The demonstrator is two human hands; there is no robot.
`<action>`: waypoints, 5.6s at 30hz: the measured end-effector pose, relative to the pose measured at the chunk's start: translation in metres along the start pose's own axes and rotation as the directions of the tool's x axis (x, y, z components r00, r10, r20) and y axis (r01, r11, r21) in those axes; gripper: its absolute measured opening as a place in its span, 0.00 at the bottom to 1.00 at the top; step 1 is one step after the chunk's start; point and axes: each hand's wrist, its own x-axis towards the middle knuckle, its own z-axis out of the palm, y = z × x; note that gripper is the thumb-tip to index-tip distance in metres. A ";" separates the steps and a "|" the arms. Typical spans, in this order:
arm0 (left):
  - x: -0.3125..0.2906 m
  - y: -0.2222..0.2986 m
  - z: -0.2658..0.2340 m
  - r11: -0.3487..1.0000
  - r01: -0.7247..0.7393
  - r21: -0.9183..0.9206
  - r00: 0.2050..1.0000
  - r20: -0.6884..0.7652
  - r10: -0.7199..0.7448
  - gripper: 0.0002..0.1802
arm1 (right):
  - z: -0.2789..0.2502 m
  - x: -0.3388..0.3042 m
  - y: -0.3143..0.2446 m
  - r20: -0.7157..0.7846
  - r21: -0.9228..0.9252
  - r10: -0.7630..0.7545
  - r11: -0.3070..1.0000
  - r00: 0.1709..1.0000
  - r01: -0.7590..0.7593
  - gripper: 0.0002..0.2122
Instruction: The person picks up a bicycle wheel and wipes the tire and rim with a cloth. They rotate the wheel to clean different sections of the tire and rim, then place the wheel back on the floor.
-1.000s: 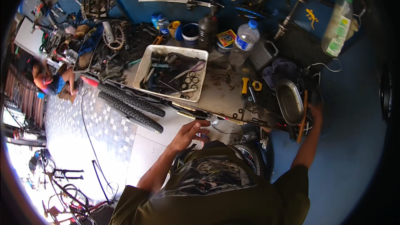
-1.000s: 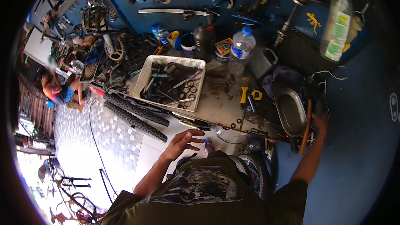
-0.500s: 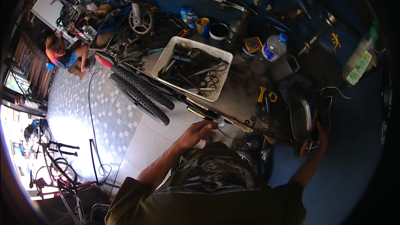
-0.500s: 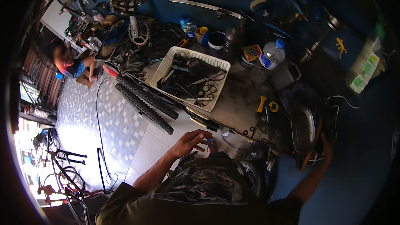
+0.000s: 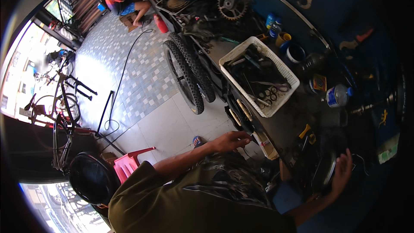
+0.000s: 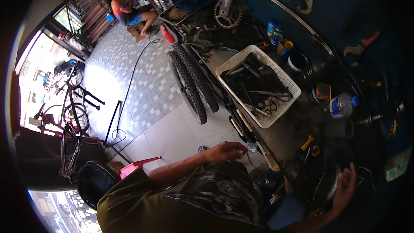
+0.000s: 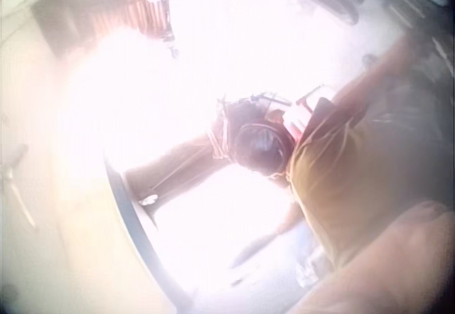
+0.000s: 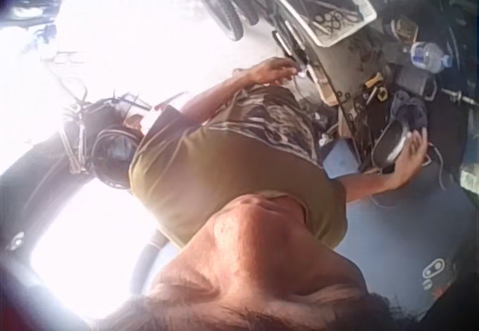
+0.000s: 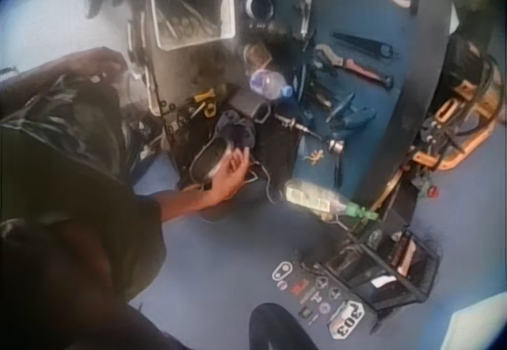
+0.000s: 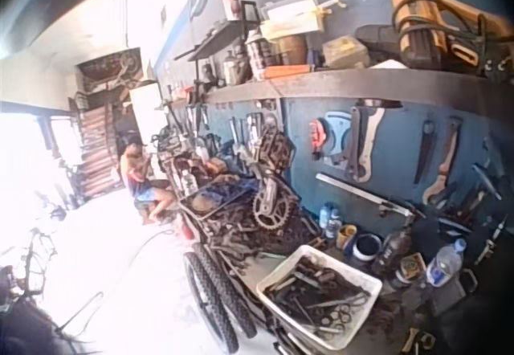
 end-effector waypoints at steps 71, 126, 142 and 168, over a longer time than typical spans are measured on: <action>0.249 0.166 -0.702 0.002 0.384 0.923 0.414 -0.174 0.894 0.13 | 0.339 -0.115 -0.306 0.218 -0.090 -0.227 0.964 0.949 0.251 0.14; 0.323 0.240 -0.776 0.556 0.462 0.691 0.651 -0.690 0.317 0.43 | 0.378 -0.080 -0.376 0.108 -0.256 0.307 0.928 0.945 -0.272 0.10; 0.323 0.271 -0.809 0.510 0.463 0.725 0.778 -0.608 0.158 0.44 | 0.412 -0.031 -0.409 0.239 -0.314 0.141 0.948 0.961 -0.060 0.11; 0.072 0.327 -0.647 0.602 -0.777 0.184 0.590 -0.122 0.798 0.19 | 0.470 0.050 -0.488 0.096 0.247 -0.506 0.846 0.857 0.472 0.25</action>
